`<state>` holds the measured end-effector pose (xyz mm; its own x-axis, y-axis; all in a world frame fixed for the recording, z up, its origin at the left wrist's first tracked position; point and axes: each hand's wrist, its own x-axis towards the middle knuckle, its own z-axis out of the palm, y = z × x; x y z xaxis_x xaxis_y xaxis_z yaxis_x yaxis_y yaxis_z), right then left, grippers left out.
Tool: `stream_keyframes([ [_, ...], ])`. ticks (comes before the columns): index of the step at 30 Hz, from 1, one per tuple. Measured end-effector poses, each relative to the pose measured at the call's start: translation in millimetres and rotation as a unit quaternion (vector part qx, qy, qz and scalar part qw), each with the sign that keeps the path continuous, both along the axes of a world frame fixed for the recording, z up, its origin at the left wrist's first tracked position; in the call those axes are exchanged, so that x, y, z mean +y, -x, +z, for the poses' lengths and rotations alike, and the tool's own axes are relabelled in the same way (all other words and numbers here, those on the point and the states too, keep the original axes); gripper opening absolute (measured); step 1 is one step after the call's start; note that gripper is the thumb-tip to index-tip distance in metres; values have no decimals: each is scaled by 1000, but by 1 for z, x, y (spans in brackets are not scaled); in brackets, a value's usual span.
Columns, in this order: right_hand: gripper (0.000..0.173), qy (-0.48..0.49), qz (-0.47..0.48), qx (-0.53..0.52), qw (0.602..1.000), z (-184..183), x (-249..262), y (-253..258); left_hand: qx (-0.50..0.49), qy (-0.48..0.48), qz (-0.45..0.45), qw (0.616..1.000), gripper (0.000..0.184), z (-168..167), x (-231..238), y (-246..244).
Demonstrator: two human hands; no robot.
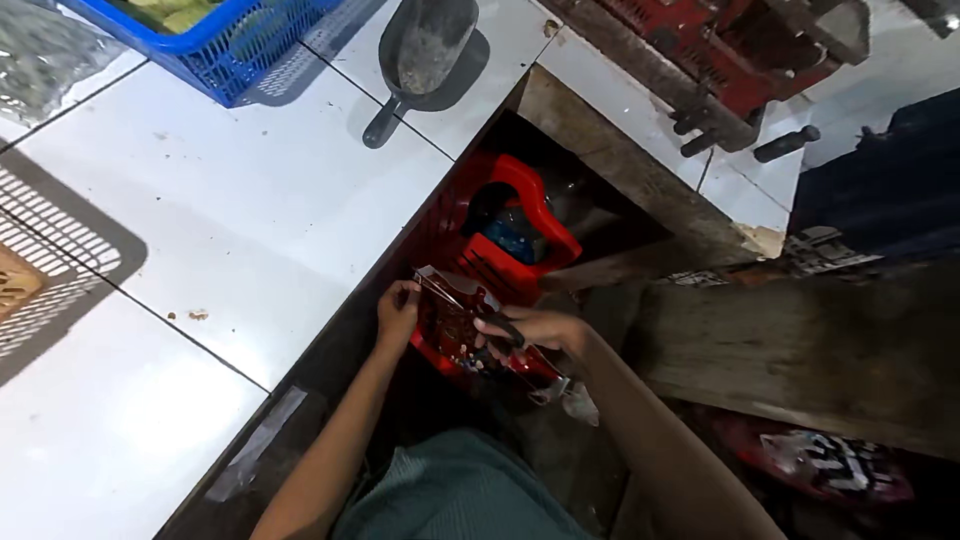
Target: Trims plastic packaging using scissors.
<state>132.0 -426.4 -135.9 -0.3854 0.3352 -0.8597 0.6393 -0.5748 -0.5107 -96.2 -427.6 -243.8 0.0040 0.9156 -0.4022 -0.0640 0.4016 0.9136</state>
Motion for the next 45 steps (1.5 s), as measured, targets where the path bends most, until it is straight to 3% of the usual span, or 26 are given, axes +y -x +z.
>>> stream_keyframes([
  [8, 49, -8, 29, -26, 999, -14, 36, 23, -67, 95, 30, 993, 14, 13, 5, -3],
  [16, 37, -34, -16, 37, 999, -31, 26, 8, -104, 128, 40, 985, 14, 16, -2, 1],
  [19, 38, -34, -4, 51, 998, -18, 15, 8, -101, 158, 35, 982, 26, 14, -14, 16],
  [21, 44, -36, -10, 81, 996, -4, -1, -1, 27, 183, 1, 983, 30, 12, -21, 33],
  [22, 48, -35, -20, 101, 994, 5, -12, -8, 127, 200, -64, 969, 35, 13, -26, 46],
  [24, 66, -42, -43, 143, 988, 21, -38, -28, 294, 242, -261, 887, 47, 7, -34, 73],
  [26, 76, -77, -68, 179, 979, 31, -68, -53, 354, 241, -359, 829, 54, 1, -42, 86],
  [28, 78, -101, -122, 186, 970, 41, -95, -72, 358, 220, -325, 847, 47, 16, -37, 77],
  [31, 70, -156, -246, 171, 941, 46, -132, -85, 285, 52, -205, 935, 24, 24, -25, 50],
  [34, 70, -230, -330, 97, 910, 49, -157, -80, 152, -34, -98, 983, 27, 21, -9, 22],
  [38, 51, -314, -398, -58, 860, 49, -167, -60, 121, -78, -47, 988, 50, 21, 7, 1],
  [40, 32, -330, -429, -121, 832, 42, -165, -53, 108, -52, -44, 992, 55, 24, 9, -9],
  [41, 34, -335, -445, -128, 821, 36, -164, -52, 103, -35, -41, 993, 57, 27, 11, -15],
  [45, 38, -356, -442, -156, 809, 5, -165, -45, 84, -2, 3, 996, 33, 29, 16, -21],
])
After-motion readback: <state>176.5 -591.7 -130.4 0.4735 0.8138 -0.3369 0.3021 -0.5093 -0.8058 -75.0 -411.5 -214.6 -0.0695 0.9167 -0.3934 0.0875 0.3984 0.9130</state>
